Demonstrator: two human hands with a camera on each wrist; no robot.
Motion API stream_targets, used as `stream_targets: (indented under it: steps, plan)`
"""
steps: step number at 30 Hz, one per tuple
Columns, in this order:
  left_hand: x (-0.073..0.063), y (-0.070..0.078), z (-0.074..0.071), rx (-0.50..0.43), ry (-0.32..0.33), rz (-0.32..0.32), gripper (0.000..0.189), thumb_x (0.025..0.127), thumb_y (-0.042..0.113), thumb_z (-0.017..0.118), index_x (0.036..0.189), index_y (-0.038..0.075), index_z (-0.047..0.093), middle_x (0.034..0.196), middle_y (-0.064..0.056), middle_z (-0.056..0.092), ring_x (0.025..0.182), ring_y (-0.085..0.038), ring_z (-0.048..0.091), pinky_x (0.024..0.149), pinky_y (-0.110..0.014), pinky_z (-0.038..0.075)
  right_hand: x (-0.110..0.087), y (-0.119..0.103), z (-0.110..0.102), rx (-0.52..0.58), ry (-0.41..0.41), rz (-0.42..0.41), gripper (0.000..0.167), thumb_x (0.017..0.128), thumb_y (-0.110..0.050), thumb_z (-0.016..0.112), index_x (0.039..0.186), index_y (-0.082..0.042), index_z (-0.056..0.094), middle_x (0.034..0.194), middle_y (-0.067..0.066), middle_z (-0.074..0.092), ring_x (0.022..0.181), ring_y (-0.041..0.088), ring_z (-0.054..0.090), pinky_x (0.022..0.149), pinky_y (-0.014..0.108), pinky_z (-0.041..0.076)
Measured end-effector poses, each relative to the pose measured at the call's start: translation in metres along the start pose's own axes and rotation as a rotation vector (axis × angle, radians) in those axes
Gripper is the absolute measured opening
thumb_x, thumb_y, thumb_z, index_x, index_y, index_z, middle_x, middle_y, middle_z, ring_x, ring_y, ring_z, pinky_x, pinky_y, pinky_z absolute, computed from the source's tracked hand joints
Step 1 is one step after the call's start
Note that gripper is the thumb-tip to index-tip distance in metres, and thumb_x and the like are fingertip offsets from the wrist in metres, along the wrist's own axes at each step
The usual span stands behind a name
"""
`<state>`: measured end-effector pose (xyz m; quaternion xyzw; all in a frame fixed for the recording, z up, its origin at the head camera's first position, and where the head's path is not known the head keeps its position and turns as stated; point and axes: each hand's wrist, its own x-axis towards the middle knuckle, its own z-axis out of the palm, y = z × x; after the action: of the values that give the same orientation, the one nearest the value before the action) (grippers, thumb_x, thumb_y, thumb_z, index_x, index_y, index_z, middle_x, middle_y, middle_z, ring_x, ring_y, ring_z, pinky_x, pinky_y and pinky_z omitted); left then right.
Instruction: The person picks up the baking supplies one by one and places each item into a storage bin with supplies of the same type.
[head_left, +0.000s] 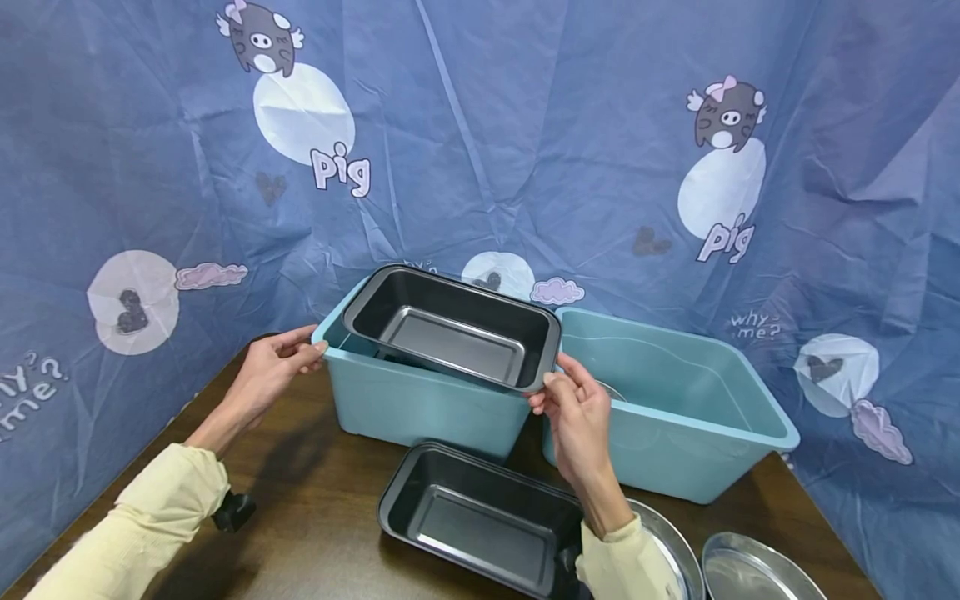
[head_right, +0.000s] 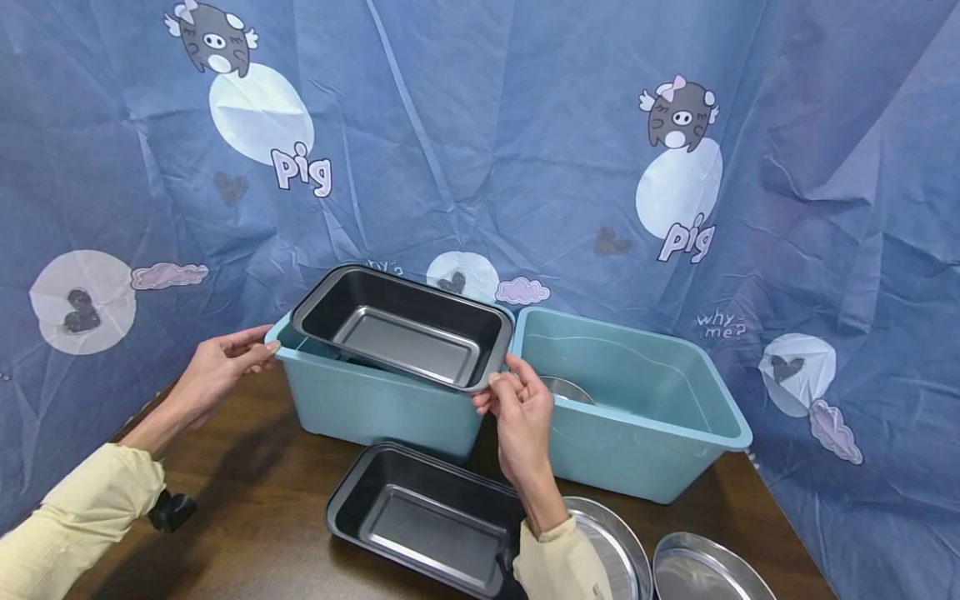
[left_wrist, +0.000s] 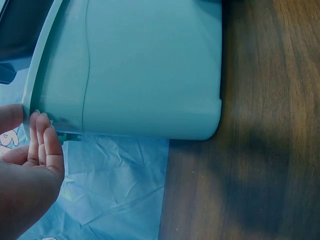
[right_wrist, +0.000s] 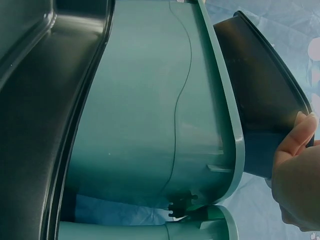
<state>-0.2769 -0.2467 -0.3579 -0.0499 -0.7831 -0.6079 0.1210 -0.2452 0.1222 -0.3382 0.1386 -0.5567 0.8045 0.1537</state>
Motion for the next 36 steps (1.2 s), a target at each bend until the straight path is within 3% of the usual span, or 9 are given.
stream_targets:
  steps: [12,36]
  plan:
    - [0.0,0.0,-0.001,-0.008,0.006,-0.014,0.055,0.105,0.013,0.062,0.148,-0.015,0.043,0.088,0.009,0.065,0.079,-0.002,0.063,0.074,-0.018,0.051,0.01,0.002,0.003,0.011,0.0,0.003,0.046,0.095,0.011,0.047,0.139,0.021,0.04,0.073,0.001,0.068,0.056,0.007,0.06,0.057,0.017,0.05]
    - [-0.001,0.003,0.001,0.007,0.002,-0.006,0.054,0.104,0.013,0.062,0.147,-0.016,0.044,0.089,0.005,0.067,0.077,-0.001,0.062,0.073,-0.018,0.051,0.022,0.015,0.008,-0.002,-0.002,0.043,0.047,0.097,0.008,0.05,0.141,0.02,0.039,0.07,-0.001,0.065,0.06,0.007,0.061,0.058,0.016,0.05]
